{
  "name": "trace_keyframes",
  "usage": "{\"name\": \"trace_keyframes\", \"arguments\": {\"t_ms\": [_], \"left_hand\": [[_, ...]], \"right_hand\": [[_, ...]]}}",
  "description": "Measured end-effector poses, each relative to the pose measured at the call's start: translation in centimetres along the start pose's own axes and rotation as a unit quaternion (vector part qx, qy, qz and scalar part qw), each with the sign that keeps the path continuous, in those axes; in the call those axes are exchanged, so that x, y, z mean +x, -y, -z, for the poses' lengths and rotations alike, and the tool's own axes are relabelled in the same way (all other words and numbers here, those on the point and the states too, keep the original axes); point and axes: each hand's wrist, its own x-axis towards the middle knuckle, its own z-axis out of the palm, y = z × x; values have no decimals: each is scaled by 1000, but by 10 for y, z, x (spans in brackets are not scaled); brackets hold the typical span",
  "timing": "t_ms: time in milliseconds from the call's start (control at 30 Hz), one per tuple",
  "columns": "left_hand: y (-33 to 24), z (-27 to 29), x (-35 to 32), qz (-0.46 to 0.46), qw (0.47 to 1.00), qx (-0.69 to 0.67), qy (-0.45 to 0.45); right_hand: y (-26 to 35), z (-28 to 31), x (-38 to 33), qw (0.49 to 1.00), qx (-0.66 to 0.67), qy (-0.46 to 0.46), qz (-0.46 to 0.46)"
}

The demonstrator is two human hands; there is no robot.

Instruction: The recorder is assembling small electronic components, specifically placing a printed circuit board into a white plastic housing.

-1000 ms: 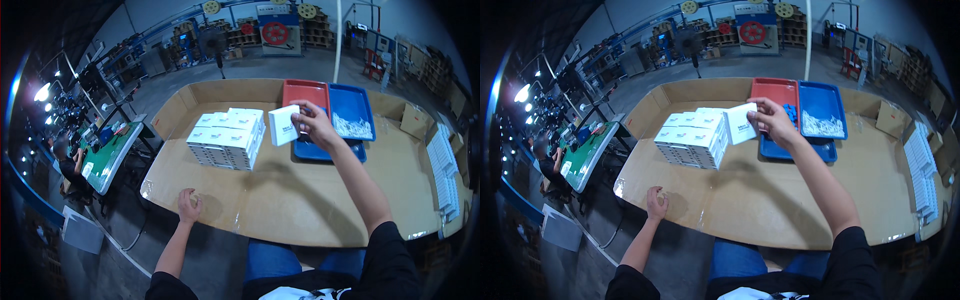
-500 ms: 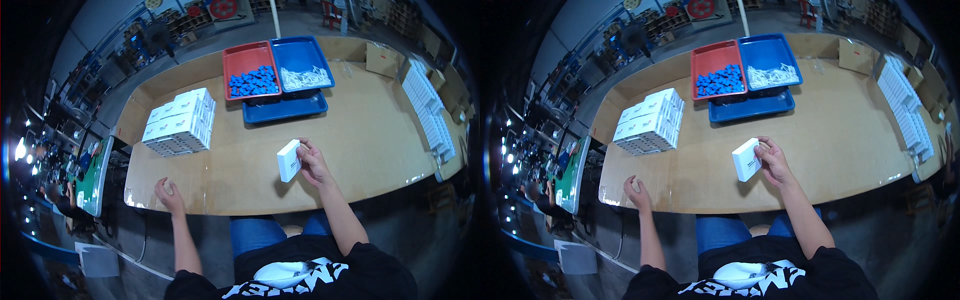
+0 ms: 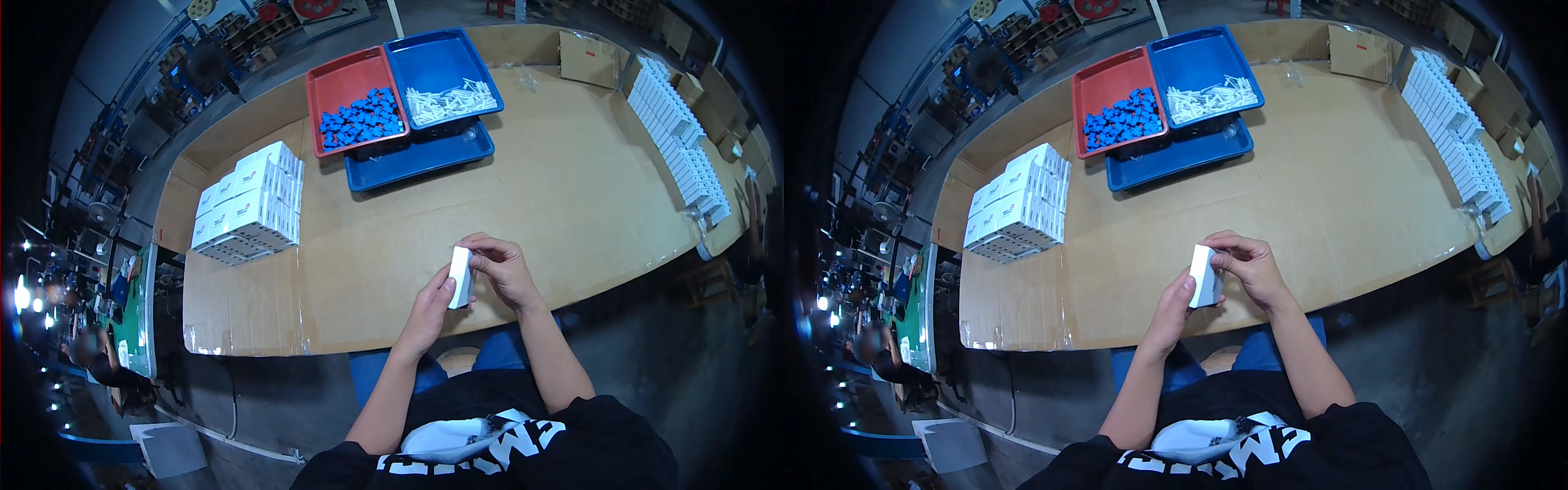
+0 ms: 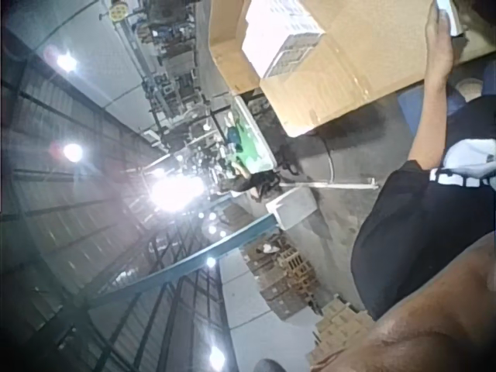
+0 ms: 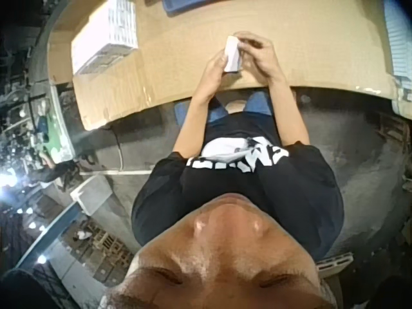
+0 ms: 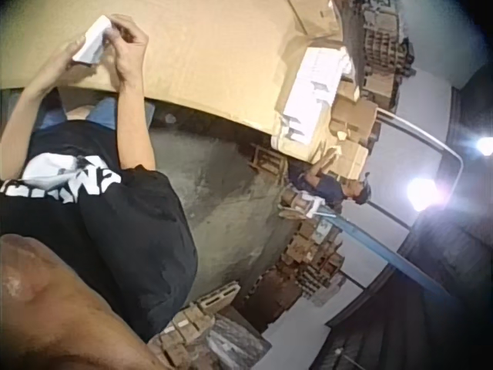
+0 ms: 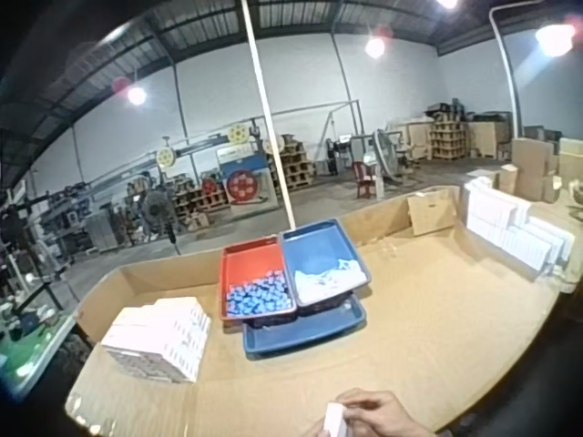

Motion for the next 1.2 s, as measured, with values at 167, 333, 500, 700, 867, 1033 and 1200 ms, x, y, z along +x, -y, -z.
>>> {"name": "trace_keyframes", "arguments": {"t_ms": [167, 333, 500, 700, 867, 1033, 1200], "left_hand": [[14, -2, 0, -21, 996, -5, -86], [-5, -17, -9, 12, 989, -69, -128], [11, -17, -14, 60, 976, -128, -163], [-5, -29, -18, 78, 961, -207, -167], [3, -28, -16, 70, 954, -234, -175], [15, -30, -14, 23, 957, -209, -202], [25, -29, -12, 17, 952, -205, -225]], "right_hand": [[9, -19, -13, 989, -142, -10, 44], [8, -27, -22, 938, -303, 71, 155], [-7, -37, -22, 930, -303, 76, 192], [-20, -40, -22, 888, -371, 51, 267], [-28, -47, -23, 883, -367, 25, 290], [-34, -50, -22, 878, -365, 24, 308], [-35, -53, -23, 879, -364, 29, 307]]}}
